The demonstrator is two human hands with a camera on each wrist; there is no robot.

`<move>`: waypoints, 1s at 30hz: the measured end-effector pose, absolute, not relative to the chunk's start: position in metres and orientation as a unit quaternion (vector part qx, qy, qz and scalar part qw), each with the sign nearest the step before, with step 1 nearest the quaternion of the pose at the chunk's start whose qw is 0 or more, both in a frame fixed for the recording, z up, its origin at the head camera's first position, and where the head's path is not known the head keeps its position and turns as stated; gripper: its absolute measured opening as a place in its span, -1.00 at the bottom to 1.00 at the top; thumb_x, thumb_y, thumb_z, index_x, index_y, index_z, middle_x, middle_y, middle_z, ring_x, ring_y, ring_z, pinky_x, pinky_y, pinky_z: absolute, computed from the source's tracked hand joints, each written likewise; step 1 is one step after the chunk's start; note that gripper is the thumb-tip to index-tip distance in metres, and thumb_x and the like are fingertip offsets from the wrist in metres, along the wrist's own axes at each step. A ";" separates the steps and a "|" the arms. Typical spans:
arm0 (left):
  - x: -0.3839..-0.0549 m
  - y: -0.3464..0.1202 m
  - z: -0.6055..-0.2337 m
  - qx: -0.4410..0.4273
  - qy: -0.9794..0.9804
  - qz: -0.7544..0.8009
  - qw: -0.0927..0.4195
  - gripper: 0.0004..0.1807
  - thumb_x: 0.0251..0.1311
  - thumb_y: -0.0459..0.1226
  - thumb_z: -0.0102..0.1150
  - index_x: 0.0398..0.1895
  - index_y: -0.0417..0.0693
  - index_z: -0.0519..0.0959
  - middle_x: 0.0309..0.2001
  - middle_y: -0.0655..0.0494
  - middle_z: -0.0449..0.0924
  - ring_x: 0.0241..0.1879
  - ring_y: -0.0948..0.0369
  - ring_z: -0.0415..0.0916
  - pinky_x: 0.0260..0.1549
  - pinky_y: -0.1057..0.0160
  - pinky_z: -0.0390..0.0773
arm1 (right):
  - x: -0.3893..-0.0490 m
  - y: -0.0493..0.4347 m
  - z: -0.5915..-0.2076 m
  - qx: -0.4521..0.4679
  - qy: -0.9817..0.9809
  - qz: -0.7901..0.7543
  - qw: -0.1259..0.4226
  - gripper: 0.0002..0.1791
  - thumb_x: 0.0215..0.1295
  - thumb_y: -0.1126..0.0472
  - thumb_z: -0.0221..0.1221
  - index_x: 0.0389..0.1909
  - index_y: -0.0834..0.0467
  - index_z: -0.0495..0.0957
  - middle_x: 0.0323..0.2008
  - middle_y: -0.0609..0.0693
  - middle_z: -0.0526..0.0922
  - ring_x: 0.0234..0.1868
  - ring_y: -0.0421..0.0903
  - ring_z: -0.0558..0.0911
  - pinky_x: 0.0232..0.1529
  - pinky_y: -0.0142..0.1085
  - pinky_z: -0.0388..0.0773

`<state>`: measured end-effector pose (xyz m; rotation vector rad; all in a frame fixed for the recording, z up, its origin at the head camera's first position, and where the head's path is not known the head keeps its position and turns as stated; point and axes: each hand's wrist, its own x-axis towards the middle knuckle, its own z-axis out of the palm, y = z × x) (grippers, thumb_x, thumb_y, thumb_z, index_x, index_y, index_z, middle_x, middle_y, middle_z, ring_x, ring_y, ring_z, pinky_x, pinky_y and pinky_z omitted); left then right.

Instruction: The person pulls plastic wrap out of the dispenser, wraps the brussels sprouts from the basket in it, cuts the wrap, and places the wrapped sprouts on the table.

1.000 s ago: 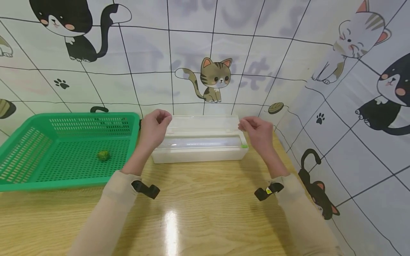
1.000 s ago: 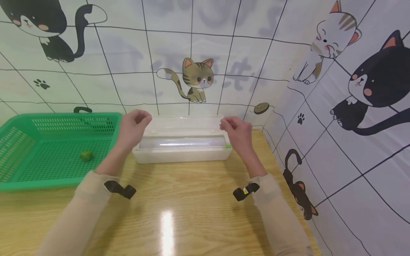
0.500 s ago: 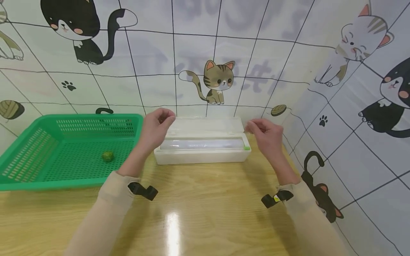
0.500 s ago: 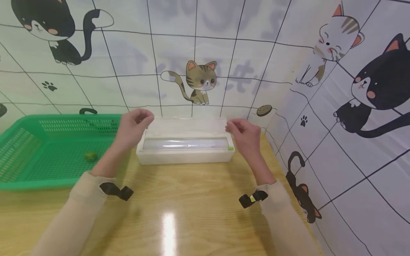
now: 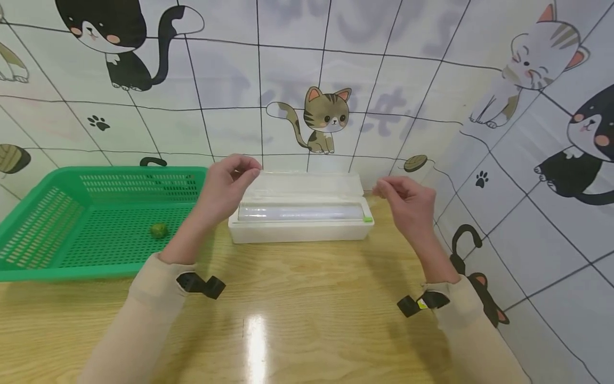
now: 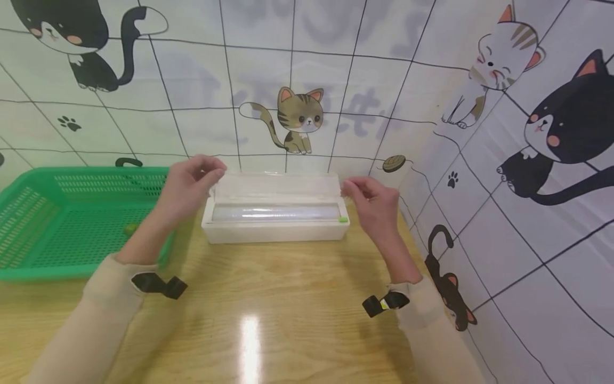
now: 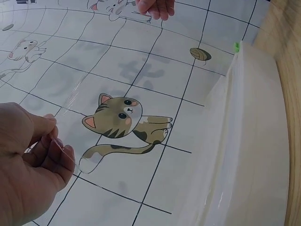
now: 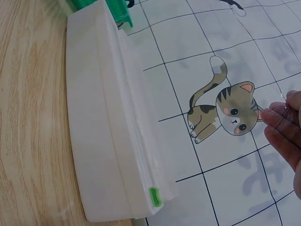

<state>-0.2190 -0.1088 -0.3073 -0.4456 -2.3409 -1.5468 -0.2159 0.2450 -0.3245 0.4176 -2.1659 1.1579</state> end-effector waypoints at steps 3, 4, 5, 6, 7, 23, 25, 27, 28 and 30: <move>-0.217 -0.111 -0.304 -0.168 -0.816 -0.532 0.153 -0.88 0.47 -0.40 0.13 -0.08 -0.31 0.61 -0.16 -0.11 0.63 -0.25 0.09 0.49 -0.26 0.38 0.48 | -0.213 0.245 -0.322 0.172 -0.821 0.434 0.330 -0.89 0.39 0.35 0.30 -0.24 0.34 0.73 -0.37 0.18 0.78 -0.34 -0.51 0.65 -0.36 -0.59 0.49; -0.216 -0.112 -0.303 -0.171 -0.816 -0.531 0.153 -0.88 0.47 -0.40 0.13 -0.08 -0.31 0.61 -0.16 -0.10 0.63 -0.26 0.10 0.50 -0.27 0.38 0.48 | -0.212 0.245 -0.321 0.175 -0.820 0.430 0.333 -0.90 0.39 0.36 0.30 -0.24 0.35 0.73 -0.37 0.18 0.78 -0.34 -0.51 0.65 -0.36 -0.59 0.49; -0.215 -0.112 -0.302 -0.174 -0.815 -0.531 0.154 -0.87 0.47 -0.40 0.13 -0.08 -0.31 0.61 -0.16 -0.09 0.63 -0.27 0.11 0.50 -0.27 0.38 0.48 | -0.211 0.246 -0.320 0.179 -0.819 0.429 0.336 -0.90 0.38 0.37 0.30 -0.25 0.36 0.72 -0.38 0.18 0.78 -0.34 -0.51 0.65 -0.36 -0.59 0.50; -0.215 -0.113 -0.301 -0.178 -0.814 -0.531 0.154 -0.87 0.48 -0.40 0.13 -0.08 -0.32 0.61 -0.16 -0.07 0.63 -0.27 0.13 0.49 -0.28 0.38 0.48 | -0.209 0.246 -0.319 0.182 -0.820 0.425 0.339 -0.91 0.38 0.38 0.30 -0.25 0.36 0.72 -0.38 0.18 0.78 -0.34 -0.51 0.64 -0.34 -0.59 0.50; -0.214 -0.113 -0.300 -0.181 -0.813 -0.531 0.154 -0.87 0.48 -0.40 0.13 -0.08 -0.32 0.61 -0.16 -0.06 0.62 -0.27 0.14 0.48 -0.28 0.38 0.48 | -0.208 0.246 -0.318 0.183 -0.820 0.421 0.342 -0.91 0.37 0.38 0.30 -0.25 0.35 0.72 -0.38 0.18 0.78 -0.33 -0.52 0.64 -0.32 -0.60 0.51; -0.195 -0.114 -0.288 -0.228 -0.791 -0.549 0.147 -0.93 0.45 -0.46 0.13 -0.14 -0.32 0.60 -0.17 -0.04 0.62 -0.26 0.17 0.47 -0.23 0.41 0.51 | -0.181 0.251 -0.306 0.197 -0.818 0.411 0.352 -0.95 0.33 0.45 0.31 -0.25 0.37 0.73 -0.36 0.20 0.78 -0.29 -0.53 0.66 -0.35 -0.58 0.46; -0.192 -0.114 -0.286 -0.231 -0.790 -0.548 0.149 -0.93 0.43 -0.47 0.14 -0.16 -0.33 0.61 -0.17 -0.04 0.63 -0.27 0.18 0.47 -0.24 0.42 0.51 | -0.176 0.251 -0.305 0.197 -0.822 0.406 0.349 -0.95 0.32 0.44 0.32 -0.26 0.35 0.73 -0.36 0.19 0.78 -0.29 -0.53 0.65 -0.33 -0.58 0.46; -0.189 -0.115 -0.285 -0.234 -0.790 -0.546 0.150 -0.94 0.42 -0.48 0.15 -0.17 -0.33 0.61 -0.17 -0.05 0.63 -0.29 0.18 0.46 -0.27 0.42 0.51 | -0.171 0.253 -0.305 0.196 -0.826 0.399 0.346 -0.95 0.32 0.44 0.32 -0.26 0.33 0.74 -0.37 0.17 0.78 -0.28 -0.55 0.65 -0.36 -0.57 0.42; -0.188 -0.115 -0.285 -0.236 -0.790 -0.545 0.150 -0.94 0.42 -0.48 0.16 -0.17 -0.33 0.62 -0.17 -0.05 0.64 -0.30 0.18 0.46 -0.28 0.42 0.50 | -0.169 0.254 -0.304 0.196 -0.829 0.394 0.345 -0.95 0.31 0.44 0.33 -0.26 0.31 0.74 -0.37 0.16 0.78 -0.29 -0.55 0.64 -0.37 -0.57 0.40; -0.184 -0.115 -0.284 -0.240 -0.790 -0.544 0.151 -0.94 0.41 -0.49 0.17 -0.18 -0.33 0.62 -0.18 -0.06 0.64 -0.31 0.19 0.46 -0.30 0.42 0.50 | -0.165 0.255 -0.304 0.200 -0.831 0.387 0.345 -0.94 0.28 0.46 0.34 -0.27 0.30 0.74 -0.38 0.14 0.78 -0.29 -0.56 0.63 -0.35 -0.57 0.41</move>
